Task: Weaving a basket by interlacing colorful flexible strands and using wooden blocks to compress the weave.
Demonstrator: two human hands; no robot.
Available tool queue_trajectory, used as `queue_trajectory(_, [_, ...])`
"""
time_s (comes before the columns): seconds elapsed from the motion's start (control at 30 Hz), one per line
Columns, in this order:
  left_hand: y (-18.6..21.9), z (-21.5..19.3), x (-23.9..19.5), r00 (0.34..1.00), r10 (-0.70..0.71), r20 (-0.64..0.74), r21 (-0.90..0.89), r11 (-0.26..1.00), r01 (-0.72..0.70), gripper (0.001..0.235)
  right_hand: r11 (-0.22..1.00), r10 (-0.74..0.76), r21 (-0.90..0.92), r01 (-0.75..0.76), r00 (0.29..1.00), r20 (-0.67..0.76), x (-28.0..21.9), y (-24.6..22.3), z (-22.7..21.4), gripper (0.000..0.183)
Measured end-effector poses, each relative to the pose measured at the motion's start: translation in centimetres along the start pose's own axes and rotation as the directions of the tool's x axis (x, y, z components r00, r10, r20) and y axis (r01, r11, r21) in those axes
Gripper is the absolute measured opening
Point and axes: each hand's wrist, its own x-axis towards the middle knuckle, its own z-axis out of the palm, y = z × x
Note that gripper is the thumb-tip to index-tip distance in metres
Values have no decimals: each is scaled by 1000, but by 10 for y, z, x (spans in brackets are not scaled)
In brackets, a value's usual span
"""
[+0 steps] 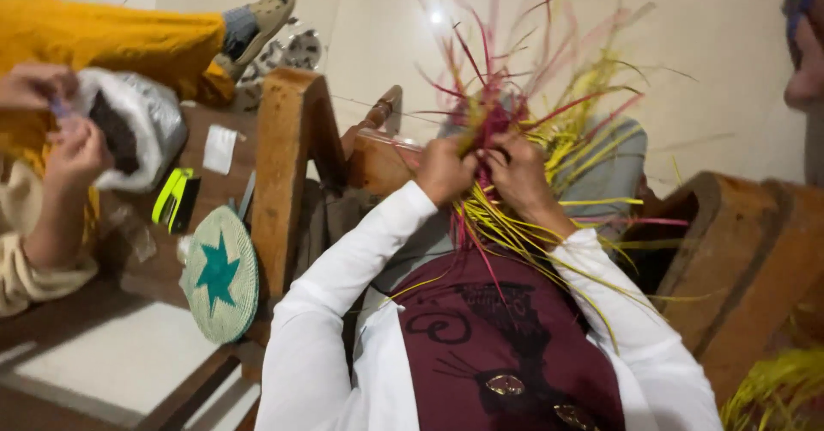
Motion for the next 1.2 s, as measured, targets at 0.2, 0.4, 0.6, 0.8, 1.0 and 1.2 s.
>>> queue_trajectory(0.2, [-49,29,23,998,39,43,-9,999,-39,23,995,-48,85,44,998,37,3,5,4,5])
queue_trajectory(0.4, [-59,23,30,992,-42,121,-38,998,47,33,993,-16,114,6,996,92,-11,4,2,3])
queue_trajectory(0.6, [-47,25,26,996,62,59,110,992,-68,27,979,-50,202,29,994,100,-4,-16,1,19])
queue_trajectory(0.8, [-49,20,31,947,-276,166,-181,935,304,30,943,-303,238,235,901,311,-18,-43,-18,24])
queue_trajectory(1.0, [-58,17,29,943,-234,237,-265,918,295,29,983,-138,170,66,876,462,-30,-30,-31,11])
queue_trajectory(1.2, [-56,1,9,995,-89,49,-370,923,101,21,994,71,63,-84,981,182,-10,1,-5,16])
